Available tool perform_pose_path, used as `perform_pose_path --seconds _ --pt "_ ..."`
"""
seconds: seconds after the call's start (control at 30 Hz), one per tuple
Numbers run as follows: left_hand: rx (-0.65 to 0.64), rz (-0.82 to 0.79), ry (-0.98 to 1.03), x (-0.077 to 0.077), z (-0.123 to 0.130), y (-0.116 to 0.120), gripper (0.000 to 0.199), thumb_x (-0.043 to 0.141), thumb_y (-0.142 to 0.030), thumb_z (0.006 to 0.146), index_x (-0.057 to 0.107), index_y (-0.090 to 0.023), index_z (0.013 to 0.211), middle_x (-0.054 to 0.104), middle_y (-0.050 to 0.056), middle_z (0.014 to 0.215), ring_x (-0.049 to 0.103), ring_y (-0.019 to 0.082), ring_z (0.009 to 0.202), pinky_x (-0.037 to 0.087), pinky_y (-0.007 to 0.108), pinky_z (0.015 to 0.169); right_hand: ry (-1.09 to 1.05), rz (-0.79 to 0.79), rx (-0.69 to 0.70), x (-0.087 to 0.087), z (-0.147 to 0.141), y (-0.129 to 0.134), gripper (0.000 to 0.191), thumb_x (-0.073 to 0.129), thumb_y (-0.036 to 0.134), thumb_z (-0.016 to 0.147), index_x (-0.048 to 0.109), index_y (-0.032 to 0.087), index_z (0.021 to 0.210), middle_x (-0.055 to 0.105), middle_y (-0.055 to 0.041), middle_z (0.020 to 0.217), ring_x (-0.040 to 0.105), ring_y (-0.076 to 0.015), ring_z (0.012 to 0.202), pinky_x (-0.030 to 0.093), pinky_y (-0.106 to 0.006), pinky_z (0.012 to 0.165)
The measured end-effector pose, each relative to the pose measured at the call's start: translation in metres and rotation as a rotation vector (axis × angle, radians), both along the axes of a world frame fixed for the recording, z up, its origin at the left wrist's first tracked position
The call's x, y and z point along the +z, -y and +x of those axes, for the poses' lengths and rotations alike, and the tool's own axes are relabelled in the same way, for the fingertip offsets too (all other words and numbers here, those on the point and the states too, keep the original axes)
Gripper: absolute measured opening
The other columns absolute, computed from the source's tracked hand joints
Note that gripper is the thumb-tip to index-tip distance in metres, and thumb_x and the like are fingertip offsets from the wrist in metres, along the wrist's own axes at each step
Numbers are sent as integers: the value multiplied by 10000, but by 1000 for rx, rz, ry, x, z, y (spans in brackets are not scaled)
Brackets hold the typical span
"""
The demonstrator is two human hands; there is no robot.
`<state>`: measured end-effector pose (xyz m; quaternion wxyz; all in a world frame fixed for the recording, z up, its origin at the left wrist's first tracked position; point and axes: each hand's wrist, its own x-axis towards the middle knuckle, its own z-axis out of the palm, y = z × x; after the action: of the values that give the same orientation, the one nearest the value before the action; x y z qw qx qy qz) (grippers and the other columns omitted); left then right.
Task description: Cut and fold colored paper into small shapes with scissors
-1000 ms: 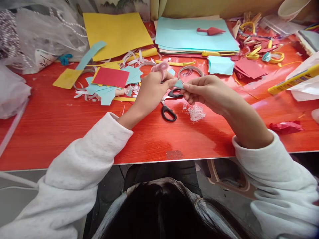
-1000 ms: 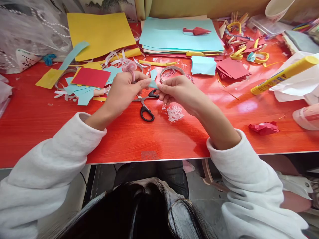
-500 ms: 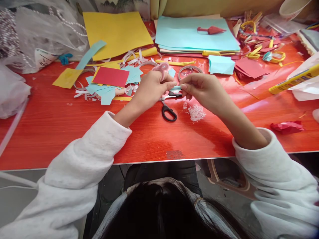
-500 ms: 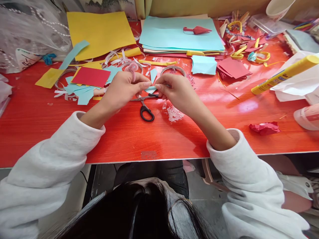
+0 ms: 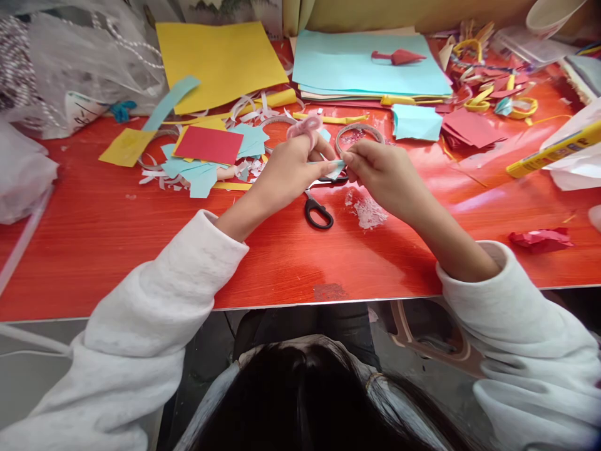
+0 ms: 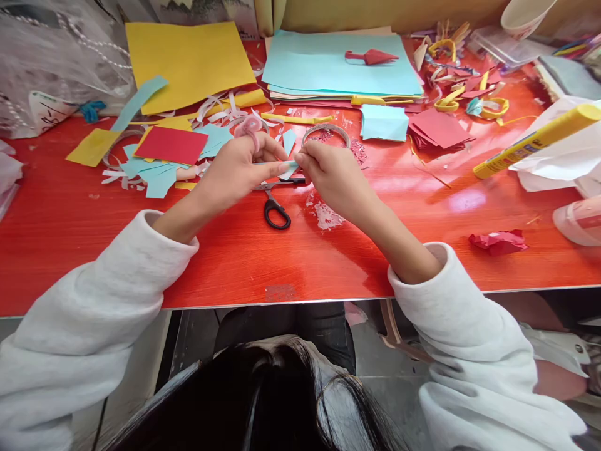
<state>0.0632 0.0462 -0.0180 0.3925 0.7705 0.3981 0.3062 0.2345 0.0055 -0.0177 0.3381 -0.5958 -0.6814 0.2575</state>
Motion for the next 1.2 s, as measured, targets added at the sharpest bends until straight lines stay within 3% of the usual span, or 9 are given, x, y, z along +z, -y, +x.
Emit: perform_pose_path --seconds 0.13,0.33,0.53,0.77,1.03,1.2 --pt "-2 11 -6 1 0 2 44 645 -184 792 611 -193 819 677 17 783 631 150 754 477 281 710 -9 13 -2 -1 -1 -1 367 540 430 914 460 218 625 486 -1 603 534 -160 712 399 -286 652" --pt "9 106 -57 1 -1 3 72 626 -240 822 578 -192 797 675 30 823 627 157 764 474 292 725 -103 41 52 -3 -1 0 235 643 446 842 559 236 780 608 -11 755 573 -166 738 435 -288 654" --pt "-43 293 -176 -7 1 2 67 632 -196 811 607 -181 872 673 58 960 606 210 990 463 335 873 -53 52 -2 1 -1 1 423 525 540 889 490 223 611 540 -17 589 574 -172 706 399 -283 599" --pt "14 326 -178 -6 -2 1 81 614 -238 835 617 -238 916 667 48 932 618 209 944 461 330 850 -71 61 49 1 -2 3 246 666 434 827 556 228 749 604 -9 685 599 -172 718 386 -285 621" --pt "57 386 -237 -12 -2 0 178 638 -286 820 626 -222 986 642 71 1075 599 241 1040 471 322 831 66 140 30 -1 1 -3 466 523 531 892 423 222 558 489 -24 600 542 -182 740 385 -304 650" --pt "53 387 -192 -8 -3 0 98 564 -247 860 627 -261 933 661 60 1037 609 223 961 470 337 822 99 206 51 -4 2 -3 280 579 481 872 553 237 737 576 -52 789 554 -215 850 434 -343 734"
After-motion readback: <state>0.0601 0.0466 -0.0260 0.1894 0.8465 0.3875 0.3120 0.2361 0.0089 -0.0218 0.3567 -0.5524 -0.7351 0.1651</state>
